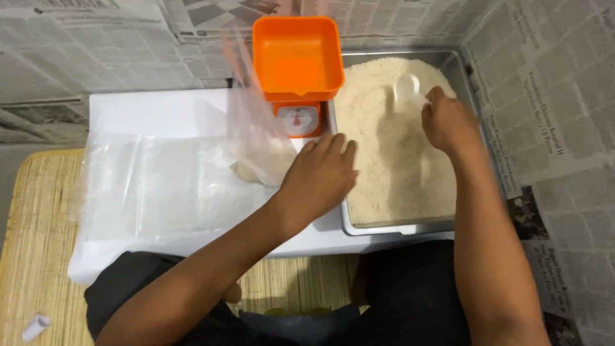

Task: Scooping rice from a large tray into plastic bags and weighing them on a scale.

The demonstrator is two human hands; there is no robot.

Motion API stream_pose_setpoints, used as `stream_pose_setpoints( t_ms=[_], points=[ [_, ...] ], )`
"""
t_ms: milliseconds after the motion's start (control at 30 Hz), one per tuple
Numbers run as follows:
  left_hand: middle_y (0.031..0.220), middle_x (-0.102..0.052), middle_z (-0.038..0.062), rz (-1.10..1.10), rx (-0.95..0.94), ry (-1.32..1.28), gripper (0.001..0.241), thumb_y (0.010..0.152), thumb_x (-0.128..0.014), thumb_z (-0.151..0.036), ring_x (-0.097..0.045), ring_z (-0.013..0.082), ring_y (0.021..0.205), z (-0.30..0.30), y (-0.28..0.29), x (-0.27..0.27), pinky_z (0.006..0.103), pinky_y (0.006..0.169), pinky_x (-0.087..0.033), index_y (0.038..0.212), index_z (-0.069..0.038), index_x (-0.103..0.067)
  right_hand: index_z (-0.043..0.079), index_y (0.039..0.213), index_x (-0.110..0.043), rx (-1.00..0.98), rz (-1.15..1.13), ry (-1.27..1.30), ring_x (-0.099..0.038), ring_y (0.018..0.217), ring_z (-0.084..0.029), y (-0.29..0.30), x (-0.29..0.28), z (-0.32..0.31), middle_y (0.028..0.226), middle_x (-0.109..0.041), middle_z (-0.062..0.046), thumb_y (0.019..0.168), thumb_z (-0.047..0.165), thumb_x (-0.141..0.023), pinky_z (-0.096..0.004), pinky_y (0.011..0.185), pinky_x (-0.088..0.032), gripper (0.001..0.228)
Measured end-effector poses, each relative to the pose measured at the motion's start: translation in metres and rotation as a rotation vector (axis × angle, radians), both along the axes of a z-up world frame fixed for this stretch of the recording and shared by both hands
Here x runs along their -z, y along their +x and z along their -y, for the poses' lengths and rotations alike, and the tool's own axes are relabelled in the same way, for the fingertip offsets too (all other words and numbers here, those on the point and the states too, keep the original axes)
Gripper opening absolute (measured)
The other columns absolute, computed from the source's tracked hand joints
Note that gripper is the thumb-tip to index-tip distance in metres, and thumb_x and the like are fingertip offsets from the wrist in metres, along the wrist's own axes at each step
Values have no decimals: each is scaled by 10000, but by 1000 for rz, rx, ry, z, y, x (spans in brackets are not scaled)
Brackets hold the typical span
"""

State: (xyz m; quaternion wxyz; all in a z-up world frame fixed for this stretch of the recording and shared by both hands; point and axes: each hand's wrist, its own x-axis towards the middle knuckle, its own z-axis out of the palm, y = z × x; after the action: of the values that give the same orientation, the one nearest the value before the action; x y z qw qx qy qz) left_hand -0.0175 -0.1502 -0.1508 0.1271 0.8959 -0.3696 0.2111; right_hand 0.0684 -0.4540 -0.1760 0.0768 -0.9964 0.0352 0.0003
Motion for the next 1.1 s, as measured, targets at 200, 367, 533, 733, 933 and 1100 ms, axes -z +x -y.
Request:
stream_pose_setpoints(
  t_ms=[200, 367, 533, 733, 933, 1100],
  points=[
    [1471, -478, 274, -431, -139, 232, 619, 976, -590, -342, -480, 374, 1321, -9, 4, 7, 478, 959, -439, 1448, 48, -494, -30, 1343, -602, -1, -279, 29, -724, 954, -496, -21, -27, -19, 1048, -728, -341, 1020, 119, -418, -598, 746, -558, 401],
    [1458, -507, 271, -477, -111, 277, 602, 1009, -522, -348, -496, 376, 1313, -11, 5, 11, 483, 944, -450, 1460, 49, -483, -55, 1373, -594, -1, -421, 186, -700, 1018, -519, -37, -61, -52, 1126, -697, -394, 1028, 60, -404, -617, 819, -540, 410],
    [1431, -527, 267, -457, -105, 282, 588, 1024, -504, -326, -509, 366, 1288, -11, 2, 6, 477, 933, -459, 1461, 67, -478, -88, 1196, -633, -3, -421, 467, -618, 831, -362, -20, -6, -14, 925, -641, -246, 1030, 91, -421, -475, 699, -490, 324],
    [1137, -668, 211, -447, -60, 228, 453, 967, -583, -241, -630, 346, 1061, -14, 1, 0, 476, 836, -510, 1317, 44, -607, 67, 856, -610, 56, -321, 807, -419, 592, -175, -7, 7, 9, 704, -461, -41, 1002, 195, -467, -348, 522, -332, 241],
    [944, -715, 175, -681, 53, 93, 303, 987, -513, -272, -710, 424, 903, -34, -14, -113, 589, 723, -567, 1140, -34, -622, 51, 930, -633, 31, -60, 789, -492, 738, -186, -1, -19, 2, 853, -548, -85, 1063, 182, -491, -339, 637, -425, 235],
    [661, -633, 6, -450, -36, -194, 208, 1006, -553, -312, -576, 204, 514, -87, -11, -169, 404, 582, -479, 894, -144, -602, -43, 1113, -657, -211, 213, 770, -437, 601, -124, -6, -63, -42, 762, -546, -73, 986, -50, -465, -238, 508, -327, 230]
  ],
)
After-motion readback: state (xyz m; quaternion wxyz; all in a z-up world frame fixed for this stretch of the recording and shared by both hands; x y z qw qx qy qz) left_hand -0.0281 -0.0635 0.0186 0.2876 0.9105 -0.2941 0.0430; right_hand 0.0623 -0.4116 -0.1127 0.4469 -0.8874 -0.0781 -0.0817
